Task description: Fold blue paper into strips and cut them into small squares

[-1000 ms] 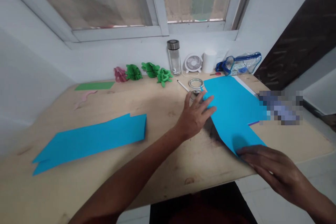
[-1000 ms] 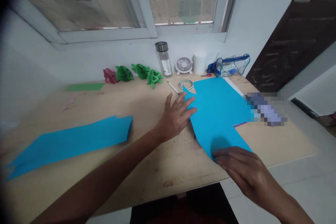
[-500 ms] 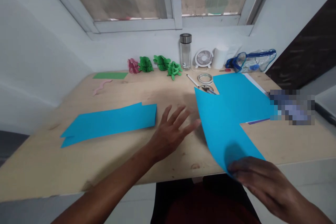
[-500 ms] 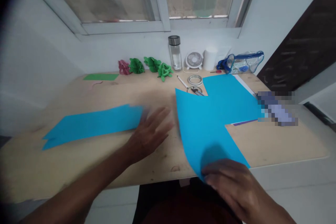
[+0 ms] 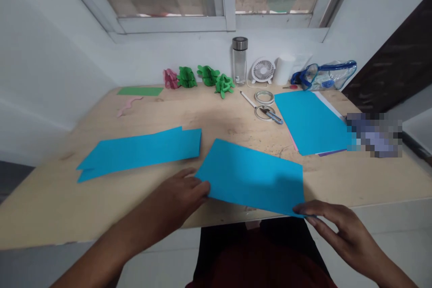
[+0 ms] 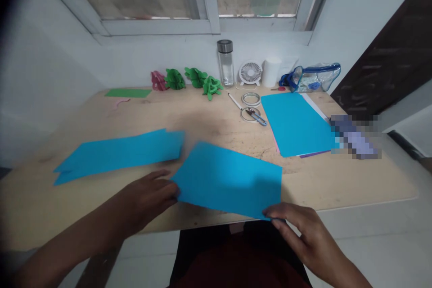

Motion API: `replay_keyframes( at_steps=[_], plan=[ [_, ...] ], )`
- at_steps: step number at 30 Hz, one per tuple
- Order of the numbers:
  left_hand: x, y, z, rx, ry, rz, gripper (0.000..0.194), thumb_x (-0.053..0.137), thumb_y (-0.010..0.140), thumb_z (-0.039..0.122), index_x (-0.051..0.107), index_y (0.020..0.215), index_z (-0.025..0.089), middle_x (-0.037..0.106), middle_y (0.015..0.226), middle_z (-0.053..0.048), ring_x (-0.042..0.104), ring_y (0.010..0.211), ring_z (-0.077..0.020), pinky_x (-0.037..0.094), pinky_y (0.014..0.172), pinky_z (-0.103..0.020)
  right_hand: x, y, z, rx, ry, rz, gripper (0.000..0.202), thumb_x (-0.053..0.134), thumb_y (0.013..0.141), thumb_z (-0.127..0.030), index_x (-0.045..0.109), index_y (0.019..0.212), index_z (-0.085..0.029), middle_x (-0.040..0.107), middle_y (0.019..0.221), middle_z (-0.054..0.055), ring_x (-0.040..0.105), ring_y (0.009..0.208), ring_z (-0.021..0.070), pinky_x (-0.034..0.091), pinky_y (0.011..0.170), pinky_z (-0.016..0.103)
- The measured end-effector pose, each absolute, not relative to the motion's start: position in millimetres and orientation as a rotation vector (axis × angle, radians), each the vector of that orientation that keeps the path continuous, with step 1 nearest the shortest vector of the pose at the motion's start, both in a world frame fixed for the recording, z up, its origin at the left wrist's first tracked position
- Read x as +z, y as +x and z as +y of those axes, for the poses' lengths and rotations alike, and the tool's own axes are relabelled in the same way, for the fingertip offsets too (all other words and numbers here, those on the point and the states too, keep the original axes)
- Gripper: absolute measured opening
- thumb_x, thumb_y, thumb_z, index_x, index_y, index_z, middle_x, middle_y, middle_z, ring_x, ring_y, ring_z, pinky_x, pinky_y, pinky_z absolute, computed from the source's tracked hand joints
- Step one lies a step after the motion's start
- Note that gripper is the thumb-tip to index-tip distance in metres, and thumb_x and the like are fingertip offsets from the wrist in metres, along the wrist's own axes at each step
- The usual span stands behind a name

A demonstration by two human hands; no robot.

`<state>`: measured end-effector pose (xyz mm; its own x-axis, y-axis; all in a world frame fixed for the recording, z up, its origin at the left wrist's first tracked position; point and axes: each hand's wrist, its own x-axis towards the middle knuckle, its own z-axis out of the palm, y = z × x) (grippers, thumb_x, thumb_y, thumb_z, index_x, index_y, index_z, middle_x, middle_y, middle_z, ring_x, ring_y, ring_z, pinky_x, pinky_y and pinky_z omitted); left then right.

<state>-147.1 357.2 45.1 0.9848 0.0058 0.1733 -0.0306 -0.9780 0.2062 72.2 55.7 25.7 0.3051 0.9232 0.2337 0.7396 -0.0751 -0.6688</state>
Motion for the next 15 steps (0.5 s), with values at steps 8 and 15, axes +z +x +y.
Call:
replay_keyframes(
  at_steps=[8, 15],
  plan=[
    [27.1, -166.0, 386.3, -0.146, 2.019, 0.475, 0.022, 0.059, 0.083, 0.042, 0.072, 0.097, 0.03, 0.073, 0.099, -0.003, 0.068, 0.091, -0.0236, 0.055, 0.079, -0.034, 6.8, 82.1, 71.4, 0.533, -1.958, -0.935, 0.023, 0.057, 0.087, -0.042, 0.067, 0.085, -0.022, 0.066, 0.073, 0.001, 0.061, 0.063, 0.0156, 0.05, 0.051, 0.023],
    [1.8, -146.9, 373.6, 0.239, 1.701, 0.846, 0.029, 0.062, 0.076, 0.05, 0.07, 0.079, 0.022, 0.072, 0.077, -0.004, 0.066, 0.068, -0.022, 0.056, 0.068, -0.04, -9.0, 80.0, 80.1, 0.452, -1.866, -0.562, 0.057, 0.057, 0.087, -0.046, 0.043, 0.138, -0.025, 0.069, 0.079, 0.001, 0.067, 0.078, 0.0191, 0.055, 0.067, 0.028]
  ],
)
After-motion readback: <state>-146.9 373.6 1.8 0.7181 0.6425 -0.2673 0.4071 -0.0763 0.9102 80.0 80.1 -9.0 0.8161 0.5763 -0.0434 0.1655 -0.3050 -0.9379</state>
